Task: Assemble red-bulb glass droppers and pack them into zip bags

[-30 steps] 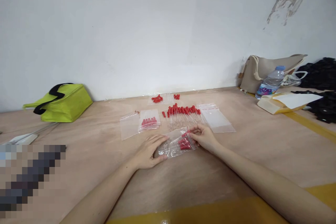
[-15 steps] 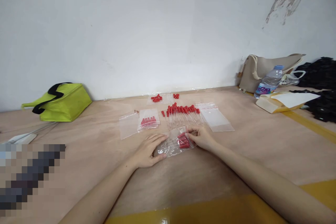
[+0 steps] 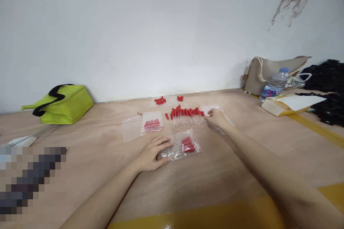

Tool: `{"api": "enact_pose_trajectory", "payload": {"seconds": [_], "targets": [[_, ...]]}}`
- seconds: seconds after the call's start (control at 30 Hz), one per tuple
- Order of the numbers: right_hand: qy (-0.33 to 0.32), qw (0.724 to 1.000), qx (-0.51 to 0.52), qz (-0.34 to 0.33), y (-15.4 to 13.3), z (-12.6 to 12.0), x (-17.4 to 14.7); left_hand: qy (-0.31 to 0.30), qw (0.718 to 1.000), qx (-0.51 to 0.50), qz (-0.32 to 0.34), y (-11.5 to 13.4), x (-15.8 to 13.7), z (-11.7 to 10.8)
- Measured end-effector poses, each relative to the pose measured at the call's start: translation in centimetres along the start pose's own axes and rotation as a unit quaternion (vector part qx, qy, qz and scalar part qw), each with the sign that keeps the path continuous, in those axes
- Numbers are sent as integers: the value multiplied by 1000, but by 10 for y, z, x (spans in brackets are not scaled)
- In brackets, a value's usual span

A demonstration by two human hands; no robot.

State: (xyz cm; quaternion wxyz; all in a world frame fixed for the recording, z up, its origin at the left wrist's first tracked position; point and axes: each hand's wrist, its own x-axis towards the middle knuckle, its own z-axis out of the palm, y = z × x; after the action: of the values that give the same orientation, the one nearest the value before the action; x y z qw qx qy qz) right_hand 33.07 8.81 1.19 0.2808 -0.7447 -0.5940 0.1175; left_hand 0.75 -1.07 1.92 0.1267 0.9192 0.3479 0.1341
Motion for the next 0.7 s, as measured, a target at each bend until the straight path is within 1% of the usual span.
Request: {"api": "enact_pose_trajectory", "payload": {"seconds": [0.07, 0.2, 0.33, 0.43, 0.53, 0.6, 0.67, 0.7], "targets": [[-25, 999, -15, 23, -6, 0, 8, -1, 1000, 0, 0, 0, 0, 0], [-63, 996, -3, 66, -18, 5, 14, 0, 1000, 3, 0, -1, 0, 0], [-65, 994, 29, 83, -20, 9, 18, 2, 1000, 1, 1, -2, 0, 1], [-54, 992, 76, 88, -19, 8, 18, 5, 1000, -3, 3, -1, -1, 0], [-45, 986, 142, 74, -19, 0, 10, 9, 1000, -2, 2, -1, -1, 0], [-46, 980, 184, 52, -18, -6, -2, 7, 1000, 0, 2, -1, -1, 1], [-56, 967, 246, 18, -16, -8, -18, 5, 1000, 0, 3, -1, -1, 1], [-61, 954, 294, 0, -15, -8, -27, 5, 1000, -2, 5, -1, -1, 0]]}}
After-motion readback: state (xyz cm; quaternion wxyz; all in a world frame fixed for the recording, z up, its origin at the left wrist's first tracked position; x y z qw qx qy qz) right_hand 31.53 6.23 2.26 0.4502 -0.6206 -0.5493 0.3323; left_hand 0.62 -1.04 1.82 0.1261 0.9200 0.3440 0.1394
